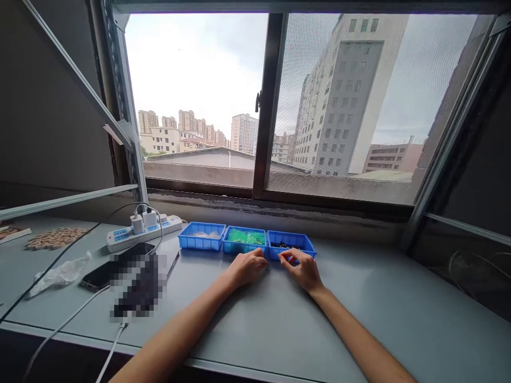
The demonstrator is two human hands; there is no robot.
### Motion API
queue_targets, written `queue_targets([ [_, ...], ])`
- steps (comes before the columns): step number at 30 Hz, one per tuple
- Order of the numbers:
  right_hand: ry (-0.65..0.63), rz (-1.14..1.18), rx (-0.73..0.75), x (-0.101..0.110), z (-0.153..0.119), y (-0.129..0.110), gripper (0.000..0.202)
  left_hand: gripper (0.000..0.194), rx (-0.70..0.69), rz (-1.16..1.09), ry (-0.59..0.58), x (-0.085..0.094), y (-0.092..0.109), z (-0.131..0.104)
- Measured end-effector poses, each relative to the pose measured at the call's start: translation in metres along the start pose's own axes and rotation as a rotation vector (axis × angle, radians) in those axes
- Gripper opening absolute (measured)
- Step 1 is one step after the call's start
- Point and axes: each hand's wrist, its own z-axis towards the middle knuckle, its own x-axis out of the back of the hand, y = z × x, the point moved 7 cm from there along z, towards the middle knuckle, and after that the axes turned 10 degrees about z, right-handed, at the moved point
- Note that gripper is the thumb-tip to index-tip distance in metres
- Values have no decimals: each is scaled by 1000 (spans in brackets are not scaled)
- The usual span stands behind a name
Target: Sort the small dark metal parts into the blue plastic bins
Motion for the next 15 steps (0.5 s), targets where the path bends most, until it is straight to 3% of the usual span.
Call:
queue_targets([
  [10,-26,2,-33,1,-1,1,26,23,11,7,16,2,0,0],
  [15,-1,19,20,3,1,-7,26,24,6,11,43,2,-1,0],
])
